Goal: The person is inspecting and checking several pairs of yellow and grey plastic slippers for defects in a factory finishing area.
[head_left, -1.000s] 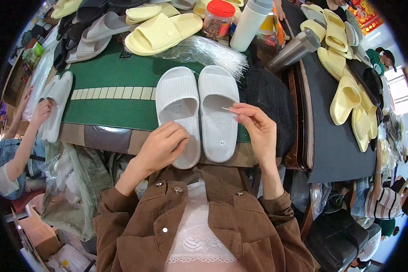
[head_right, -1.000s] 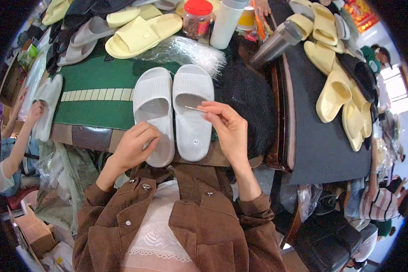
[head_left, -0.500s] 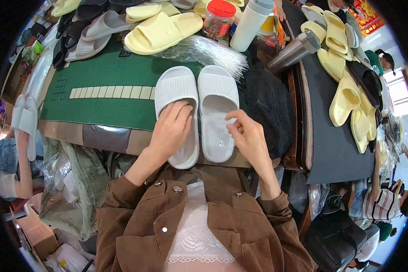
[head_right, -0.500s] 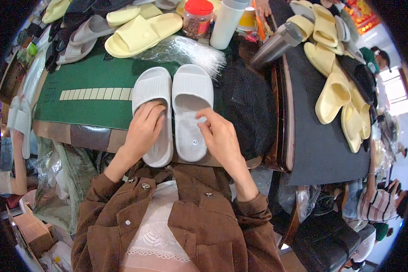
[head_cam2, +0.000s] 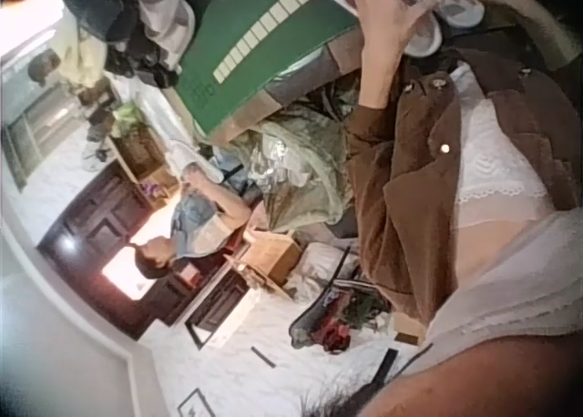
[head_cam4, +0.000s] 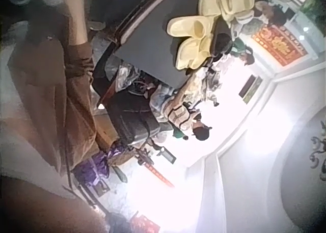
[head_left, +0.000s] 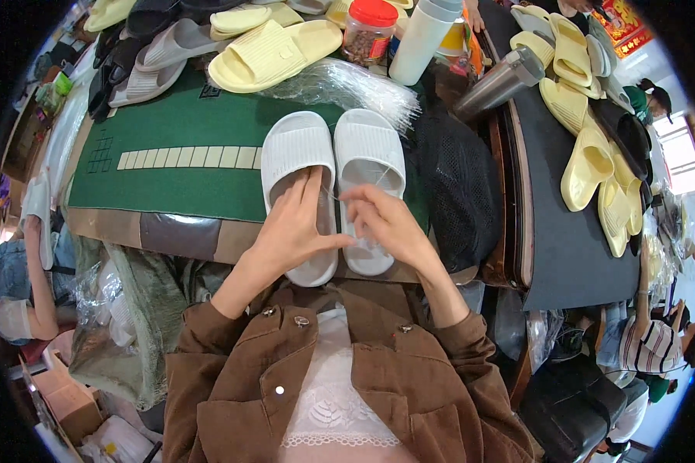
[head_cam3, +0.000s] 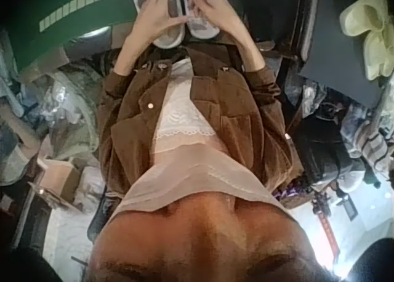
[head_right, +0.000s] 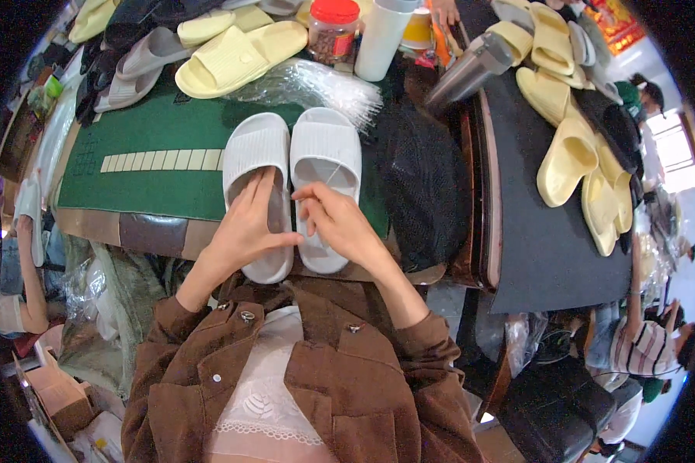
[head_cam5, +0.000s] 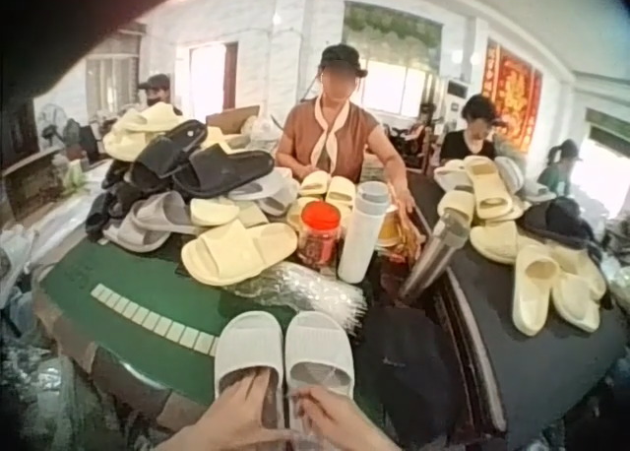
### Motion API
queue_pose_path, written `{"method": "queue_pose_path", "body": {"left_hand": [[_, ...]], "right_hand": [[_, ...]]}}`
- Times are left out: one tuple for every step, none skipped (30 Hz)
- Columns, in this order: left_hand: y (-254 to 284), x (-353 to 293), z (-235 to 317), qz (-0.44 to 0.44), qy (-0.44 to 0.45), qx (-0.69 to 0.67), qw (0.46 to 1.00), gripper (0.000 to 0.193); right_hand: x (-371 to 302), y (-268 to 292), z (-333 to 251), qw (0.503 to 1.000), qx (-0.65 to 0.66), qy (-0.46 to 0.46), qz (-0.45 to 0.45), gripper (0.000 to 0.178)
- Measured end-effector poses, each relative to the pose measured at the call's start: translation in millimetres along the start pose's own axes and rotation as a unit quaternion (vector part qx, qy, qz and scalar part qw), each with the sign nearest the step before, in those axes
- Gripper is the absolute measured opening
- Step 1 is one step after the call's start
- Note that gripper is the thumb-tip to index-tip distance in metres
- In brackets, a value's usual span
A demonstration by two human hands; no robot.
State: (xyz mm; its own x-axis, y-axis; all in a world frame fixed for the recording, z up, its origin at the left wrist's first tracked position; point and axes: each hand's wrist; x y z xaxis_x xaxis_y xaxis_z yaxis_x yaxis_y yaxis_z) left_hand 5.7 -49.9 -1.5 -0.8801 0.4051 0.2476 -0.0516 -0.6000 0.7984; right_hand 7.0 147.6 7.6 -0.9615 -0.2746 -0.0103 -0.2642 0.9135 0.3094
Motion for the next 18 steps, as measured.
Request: {"method": "queue_pose_path", "body": {"left_hand": [[1, -1, -1, -0.001, 0.0, 0.0, 1.0, 0.109], [2, -2, -2, -0.018, 0.001, -0.01, 1.0, 0.111], [4, -2, -2, -0.034, 0.001, -0.02, 0.999, 0.113], [6, -2, -1, -0.036, 0.001, -0.021, 0.999, 0.113], [9, -1, 0, -0.043, 0.006, -0.026, 0.999, 0.113], [10, -2, 0, -0.05, 0.012, -0.031, 0.998, 0.112], [9, -2, 0, -0.05, 0.013, -0.031, 0.998, 0.112], [8, -1, 1, -0.046, 0.008, -0.03, 0.998, 0.111], [7, 0, 2, -0.042, 0.003, -0.029, 0.999, 0.11], [3, 0, 2, -0.043, 0.002, -0.03, 0.999, 0.11], [-3, 0, 0, -0.023, 0.003, -0.019, 1.0, 0.107], [-6, 0, 0, -0.002, 0.006, -0.006, 1.0, 0.103], [-7, 1, 0, -0.002, 0.007, -0.006, 1.0, 0.103], [-8, 2, 1, 0.011, 0.022, -0.014, 1.0, 0.099], [-9, 3, 1, 0.024, 0.036, -0.023, 0.999, 0.095], [-9, 4, 2, 0.024, 0.036, -0.023, 0.999, 0.095], [-9, 4, 2, 0.031, 0.031, -0.014, 0.999, 0.093], [-9, 4, 3, 0.039, 0.026, -0.004, 0.999, 0.09]], "right_hand": [[2, 0, -2, 0.997, 0.058, -0.042, -0.042, 0.024], [3, -1, -3, 0.986, 0.115, -0.083, -0.083, 0.024], [3, -1, -4, 0.986, 0.116, -0.084, -0.083, 0.024], [4, -2, -4, 0.984, 0.116, -0.086, -0.1, 0.024], [5, -2, -4, 0.982, 0.116, -0.089, -0.117, 0.024], [6, -3, -4, 0.982, 0.116, -0.089, -0.118, 0.024], [8, -4, -2, 0.986, 0.124, -0.073, -0.081, 0.023], [11, -4, 1, 0.989, 0.132, -0.056, -0.045, 0.022], [15, -2, 4, 0.989, 0.132, -0.057, -0.044, 0.022], [21, 1, 7, 0.992, 0.116, -0.045, -0.033, 0.022], [24, 3, 9, 0.994, 0.099, -0.034, -0.022, 0.021], [27, 0, 8, 0.994, 0.097, -0.052, -0.006, 0.02], [28, -1, 8, 0.994, 0.098, -0.052, -0.007, 0.02], [29, -2, 9, 0.994, 0.097, -0.05, -0.003, 0.02], [30, -2, 9, 0.994, 0.096, -0.048, 0.0, 0.019], [31, -2, 9, 0.994, 0.096, -0.048, 0.0, 0.019], [31, -1, 9, 0.995, 0.077, -0.062, -0.007, 0.019], [32, 0, 9, 0.995, 0.057, -0.076, -0.013, 0.018]]}}
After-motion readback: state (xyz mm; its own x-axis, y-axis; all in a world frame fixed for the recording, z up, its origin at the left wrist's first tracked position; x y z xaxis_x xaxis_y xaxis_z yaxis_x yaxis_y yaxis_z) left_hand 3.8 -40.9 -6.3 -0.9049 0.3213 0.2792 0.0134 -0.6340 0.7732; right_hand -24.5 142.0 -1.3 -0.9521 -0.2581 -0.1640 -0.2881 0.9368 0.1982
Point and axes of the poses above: each hand's wrist, its own x-axis towards the middle knuckle, its own y-axis out of the back of the hand, z = x × y, and after that the axes turned 4 degrees about z, right-handed
